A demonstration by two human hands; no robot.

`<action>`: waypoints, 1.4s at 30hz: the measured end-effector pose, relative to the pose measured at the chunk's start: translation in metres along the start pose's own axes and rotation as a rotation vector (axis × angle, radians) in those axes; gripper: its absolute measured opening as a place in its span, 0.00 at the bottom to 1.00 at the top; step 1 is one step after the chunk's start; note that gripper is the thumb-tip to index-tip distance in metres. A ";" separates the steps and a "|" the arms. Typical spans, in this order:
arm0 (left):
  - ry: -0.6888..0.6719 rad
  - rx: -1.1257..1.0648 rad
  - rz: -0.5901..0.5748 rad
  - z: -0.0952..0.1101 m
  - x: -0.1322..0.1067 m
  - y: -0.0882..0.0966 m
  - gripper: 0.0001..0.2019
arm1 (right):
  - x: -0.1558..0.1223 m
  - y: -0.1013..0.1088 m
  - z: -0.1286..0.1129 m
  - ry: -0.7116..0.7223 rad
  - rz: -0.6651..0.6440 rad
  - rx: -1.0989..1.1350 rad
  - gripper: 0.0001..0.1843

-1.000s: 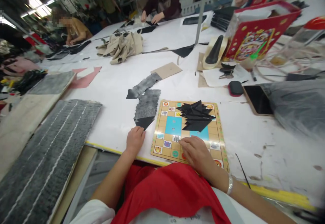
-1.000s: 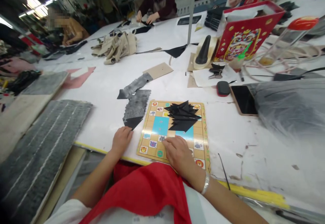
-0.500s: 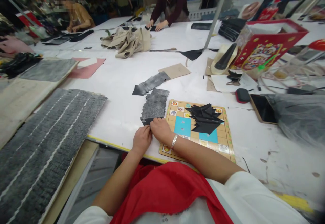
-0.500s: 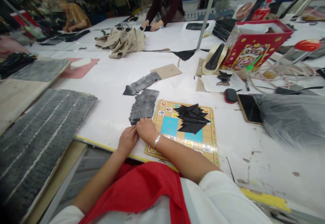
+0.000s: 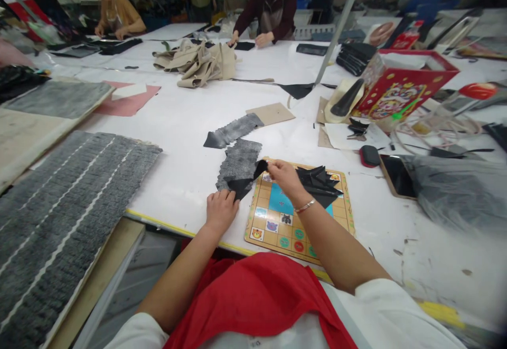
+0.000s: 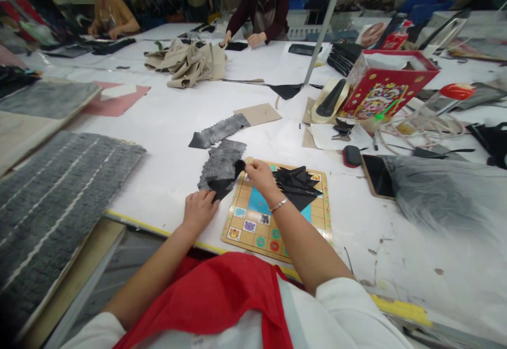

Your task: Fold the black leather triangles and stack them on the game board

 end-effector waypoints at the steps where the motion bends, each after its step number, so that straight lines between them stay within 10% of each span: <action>1: 0.001 0.004 -0.005 0.000 0.001 -0.001 0.13 | -0.007 0.022 0.003 -0.011 0.063 0.013 0.14; 5: 0.019 -0.011 0.067 -0.002 -0.004 -0.007 0.15 | -0.066 0.082 -0.006 0.174 0.232 -0.165 0.06; 12: -0.149 -0.297 0.317 0.027 -0.036 0.018 0.11 | -0.156 -0.001 -0.009 0.305 -0.315 -0.546 0.08; 20: -0.412 -0.303 0.149 0.081 -0.055 0.010 0.13 | -0.133 0.006 -0.001 0.185 -0.240 -0.537 0.10; 29: -0.389 -0.247 0.088 0.081 -0.050 0.009 0.14 | -0.102 -0.018 0.004 0.086 -0.411 -0.622 0.11; 42: -0.285 -0.412 0.026 0.073 -0.048 0.005 0.16 | -0.126 -0.026 0.026 0.373 -0.236 -0.436 0.14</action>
Point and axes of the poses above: each hand's wrist, its own x-axis towards the middle knuckle, its own y-axis out of the back of the hand, z = x × y, the point moved 4 cm from there along x, towards the middle knuckle, and after that the axes turned 2 degrees about x, right-handed, at the moved point
